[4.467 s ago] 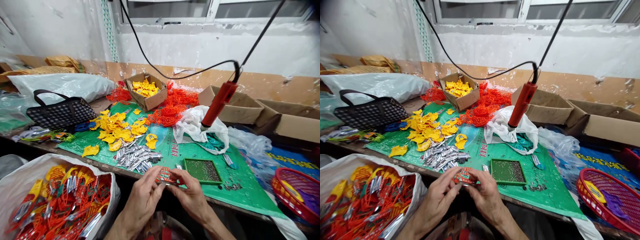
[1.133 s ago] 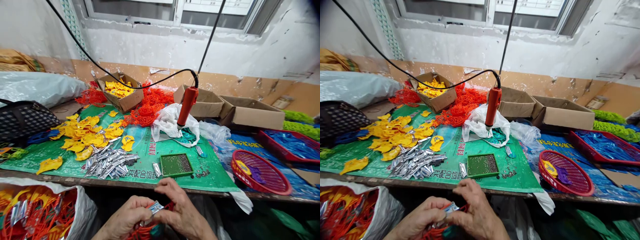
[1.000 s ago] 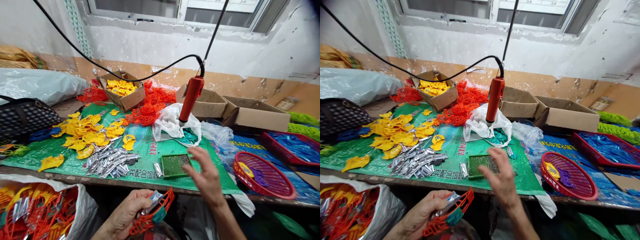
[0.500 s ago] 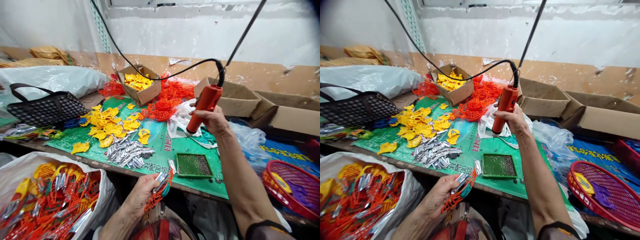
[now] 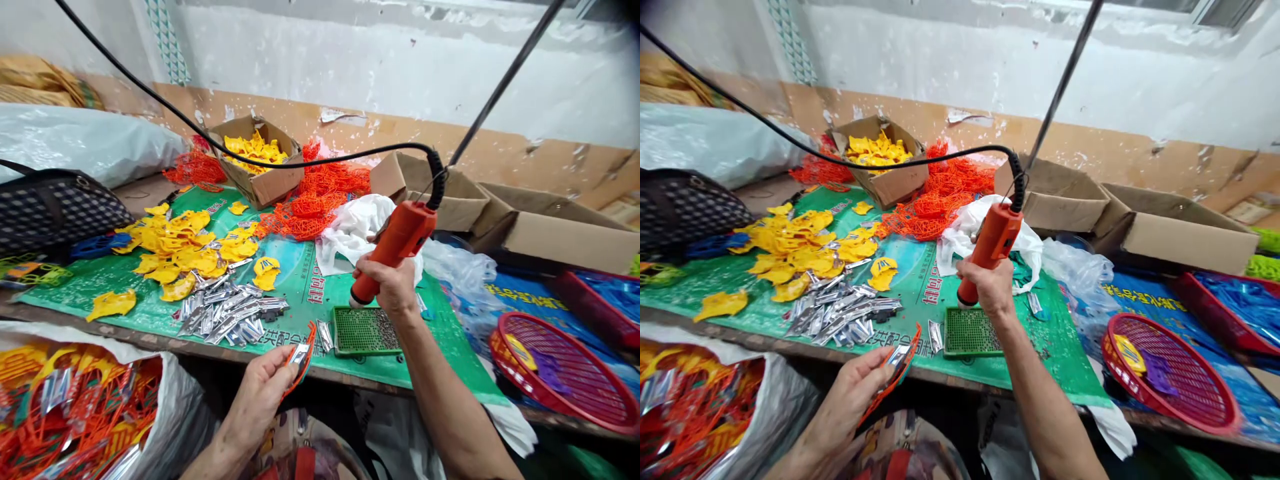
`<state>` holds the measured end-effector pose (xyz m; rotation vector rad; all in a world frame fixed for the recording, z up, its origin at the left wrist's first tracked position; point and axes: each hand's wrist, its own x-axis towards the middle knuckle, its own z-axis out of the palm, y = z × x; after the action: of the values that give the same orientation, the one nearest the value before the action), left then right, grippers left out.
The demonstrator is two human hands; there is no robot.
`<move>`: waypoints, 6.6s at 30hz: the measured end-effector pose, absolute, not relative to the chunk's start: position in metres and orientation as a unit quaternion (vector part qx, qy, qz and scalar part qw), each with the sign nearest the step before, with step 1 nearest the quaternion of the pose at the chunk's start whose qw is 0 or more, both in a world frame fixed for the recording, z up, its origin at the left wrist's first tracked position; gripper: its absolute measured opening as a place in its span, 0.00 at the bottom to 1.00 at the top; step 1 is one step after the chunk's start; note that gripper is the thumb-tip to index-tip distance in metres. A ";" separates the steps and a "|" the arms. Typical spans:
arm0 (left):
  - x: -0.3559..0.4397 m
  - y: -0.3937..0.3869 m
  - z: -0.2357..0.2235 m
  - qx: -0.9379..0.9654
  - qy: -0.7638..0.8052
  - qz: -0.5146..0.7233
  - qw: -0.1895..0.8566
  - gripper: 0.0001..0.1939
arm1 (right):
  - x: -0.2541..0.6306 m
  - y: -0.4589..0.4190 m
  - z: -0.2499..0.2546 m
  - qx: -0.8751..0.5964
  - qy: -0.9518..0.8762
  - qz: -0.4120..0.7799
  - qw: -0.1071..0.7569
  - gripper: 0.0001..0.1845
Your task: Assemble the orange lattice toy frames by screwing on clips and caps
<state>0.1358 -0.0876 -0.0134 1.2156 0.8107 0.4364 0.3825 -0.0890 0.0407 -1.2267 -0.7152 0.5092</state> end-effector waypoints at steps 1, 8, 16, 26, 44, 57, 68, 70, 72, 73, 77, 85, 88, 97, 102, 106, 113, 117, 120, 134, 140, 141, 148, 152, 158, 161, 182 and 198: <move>0.137 -0.088 -0.015 0.548 0.368 0.200 0.724 0.19 | 0.382 -0.089 0.035 -0.558 -0.322 0.221 0.732 0.15; 0.142 -0.084 -0.026 0.540 0.363 0.201 0.733 0.18 | 0.382 -0.085 0.017 -0.569 -0.304 0.183 0.742 0.16; 0.147 -0.080 -0.021 0.560 0.374 0.175 0.718 0.19 | 0.383 -0.086 0.014 -0.566 -0.308 0.183 0.743 0.20; 0.150 -0.080 -0.026 0.563 0.385 0.174 0.710 0.19 | 0.384 -0.087 0.009 -0.578 -0.310 0.171 0.735 0.16; 0.149 -0.080 -0.028 0.553 0.385 0.172 0.718 0.17 | 0.382 -0.090 0.012 -0.569 -0.309 0.160 0.745 0.09; 0.147 -0.082 -0.033 0.531 0.386 0.166 0.736 0.19 | 0.382 -0.089 0.007 -0.575 -0.309 0.170 0.738 0.12; 0.152 -0.084 -0.028 0.511 0.397 0.207 0.734 0.17 | 0.384 -0.092 0.015 -0.557 -0.304 0.158 0.757 0.09; 0.153 -0.085 -0.024 0.513 0.396 0.205 0.733 0.17 | 0.385 -0.095 0.022 -0.542 -0.305 0.163 0.766 0.08; 0.155 -0.087 -0.021 0.509 0.398 0.205 0.735 0.16 | 0.382 -0.101 0.033 -0.521 -0.305 0.178 0.777 0.07; 0.156 -0.089 -0.020 0.504 0.398 0.207 0.738 0.15 | 0.379 -0.104 0.040 -0.506 -0.306 0.188 0.784 0.07; 0.160 -0.093 -0.017 0.478 0.386 0.214 0.760 0.14 | 0.358 -0.120 0.067 -0.435 -0.337 0.223 0.805 0.16; 0.155 -0.100 -0.011 0.448 0.335 0.219 0.799 0.12 | 0.305 -0.146 0.089 -0.388 -0.360 0.286 0.799 0.26; 0.154 -0.101 -0.010 0.442 0.333 0.214 0.805 0.11 | 0.295 -0.148 0.086 -0.403 -0.346 0.287 0.797 0.27; 0.153 -0.102 -0.012 0.442 0.335 0.225 0.801 0.15 | 0.294 -0.148 0.076 -0.407 -0.376 0.305 0.775 0.26; 0.153 -0.102 -0.012 0.431 0.338 0.227 0.806 0.15 | 0.294 -0.147 0.072 -0.403 -0.383 0.311 0.771 0.26; 0.154 -0.103 -0.008 0.427 0.345 0.226 0.805 0.15 | 0.294 -0.148 0.070 -0.404 -0.379 0.325 0.767 0.29; 0.153 -0.104 -0.003 0.457 0.351 0.220 0.787 0.13 | 0.295 -0.148 0.067 -0.417 -0.373 0.308 0.770 0.26; 0.151 -0.104 -0.006 0.486 0.337 0.217 0.777 0.13 | 0.297 -0.149 0.063 -0.425 -0.379 0.305 0.763 0.17; 0.152 -0.104 -0.008 0.489 0.346 0.209 0.773 0.13 | 0.297 -0.149 0.061 -0.431 -0.383 0.297 0.761 0.11; 0.155 -0.105 -0.005 0.399 0.371 0.219 0.810 0.13 | 0.294 -0.143 0.051 -0.433 -0.379 0.286 0.766 0.21; 0.156 -0.101 -0.012 0.355 0.358 0.224 0.834 0.13 | 0.293 -0.142 0.064 -0.408 -0.367 0.293 0.783 0.25; 0.157 -0.099 -0.012 0.347 0.351 0.230 0.839 0.13 | 0.296 -0.140 0.067 -0.404 -0.360 0.283 0.792 0.26; 0.158 -0.081 -0.014 0.388 0.416 0.280 0.773 0.20 | 0.349 -0.114 0.048 -0.478 -0.311 0.098 0.815 0.13; 0.155 -0.075 -0.019 0.450 0.416 0.245 0.751 0.17 | 0.372 -0.097 0.018 -0.523 -0.298 0.079 0.795 0.08; 0.155 -0.069 -0.018 0.512 0.433 0.236 0.703 0.12 | 0.372 -0.088 0.003 -0.535 -0.307 0.100 0.781 0.09; 0.157 -0.067 -0.017 0.540 0.429 0.215 0.691 0.10 | 0.372 -0.085 0.001 -0.533 -0.313 0.111 0.778 0.10; 0.161 -0.062 -0.019 0.623 0.408 0.162 0.647 0.09 | 0.376 -0.086 -0.004 -0.542 -0.317 0.119 0.769 0.06; 0.166 -0.047 -0.014 0.689 0.384 0.109 0.605 0.11 | 0.377 -0.087 0.011 -0.538 -0.316 0.117 0.773 0.08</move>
<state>0.1660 -0.0467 -0.0142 1.5930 0.8884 0.2517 0.3768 -0.0874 0.0114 -1.1660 -0.6855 0.2531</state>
